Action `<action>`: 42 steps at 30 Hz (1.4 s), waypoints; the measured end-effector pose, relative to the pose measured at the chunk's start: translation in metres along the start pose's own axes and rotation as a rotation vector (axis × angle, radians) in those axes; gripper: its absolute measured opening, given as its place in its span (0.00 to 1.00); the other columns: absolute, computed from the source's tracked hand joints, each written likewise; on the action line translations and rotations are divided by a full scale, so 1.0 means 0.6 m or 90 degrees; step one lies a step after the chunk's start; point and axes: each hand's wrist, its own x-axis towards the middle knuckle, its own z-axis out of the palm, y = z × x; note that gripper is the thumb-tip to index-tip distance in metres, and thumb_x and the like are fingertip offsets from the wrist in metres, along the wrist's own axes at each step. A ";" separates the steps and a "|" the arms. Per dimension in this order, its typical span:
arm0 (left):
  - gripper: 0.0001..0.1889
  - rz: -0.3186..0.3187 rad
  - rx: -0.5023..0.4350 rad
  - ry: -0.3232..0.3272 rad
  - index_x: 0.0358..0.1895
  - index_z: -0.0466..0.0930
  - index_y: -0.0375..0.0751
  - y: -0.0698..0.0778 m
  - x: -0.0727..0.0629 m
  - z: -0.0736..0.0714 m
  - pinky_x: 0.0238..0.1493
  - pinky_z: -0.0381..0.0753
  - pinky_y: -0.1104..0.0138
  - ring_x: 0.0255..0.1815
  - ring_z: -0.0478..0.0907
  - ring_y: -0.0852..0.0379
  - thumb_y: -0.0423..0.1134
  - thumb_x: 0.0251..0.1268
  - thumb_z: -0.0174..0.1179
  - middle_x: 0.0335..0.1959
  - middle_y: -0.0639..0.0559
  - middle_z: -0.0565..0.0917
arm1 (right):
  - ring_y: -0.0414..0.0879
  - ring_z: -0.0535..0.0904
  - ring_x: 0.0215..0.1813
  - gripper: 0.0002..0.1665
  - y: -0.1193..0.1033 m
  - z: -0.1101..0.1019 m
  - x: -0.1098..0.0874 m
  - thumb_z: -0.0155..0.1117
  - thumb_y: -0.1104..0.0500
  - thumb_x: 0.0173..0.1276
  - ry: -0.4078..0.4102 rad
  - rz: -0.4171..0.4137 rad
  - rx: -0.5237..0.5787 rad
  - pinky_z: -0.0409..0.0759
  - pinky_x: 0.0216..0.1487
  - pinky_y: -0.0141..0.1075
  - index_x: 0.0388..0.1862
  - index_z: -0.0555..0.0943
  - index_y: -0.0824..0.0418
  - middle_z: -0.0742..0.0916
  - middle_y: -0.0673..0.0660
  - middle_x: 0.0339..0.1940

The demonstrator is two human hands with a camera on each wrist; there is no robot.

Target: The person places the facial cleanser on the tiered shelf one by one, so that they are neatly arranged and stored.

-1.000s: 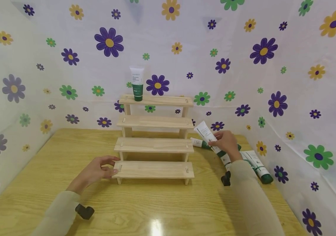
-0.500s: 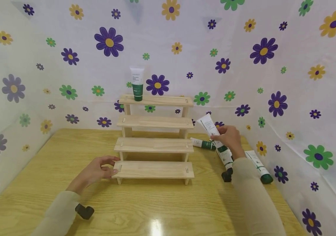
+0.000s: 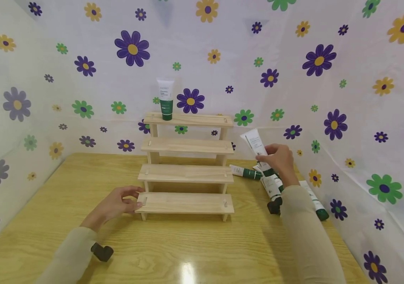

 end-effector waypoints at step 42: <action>0.28 0.009 -0.009 -0.011 0.69 0.73 0.35 -0.006 0.005 -0.002 0.46 0.91 0.58 0.43 0.84 0.54 0.33 0.68 0.68 0.57 0.35 0.78 | 0.64 0.70 0.73 0.38 -0.107 -0.032 0.010 0.73 0.48 0.68 0.066 -0.035 0.104 0.66 0.75 0.66 0.72 0.74 0.64 0.78 0.68 0.72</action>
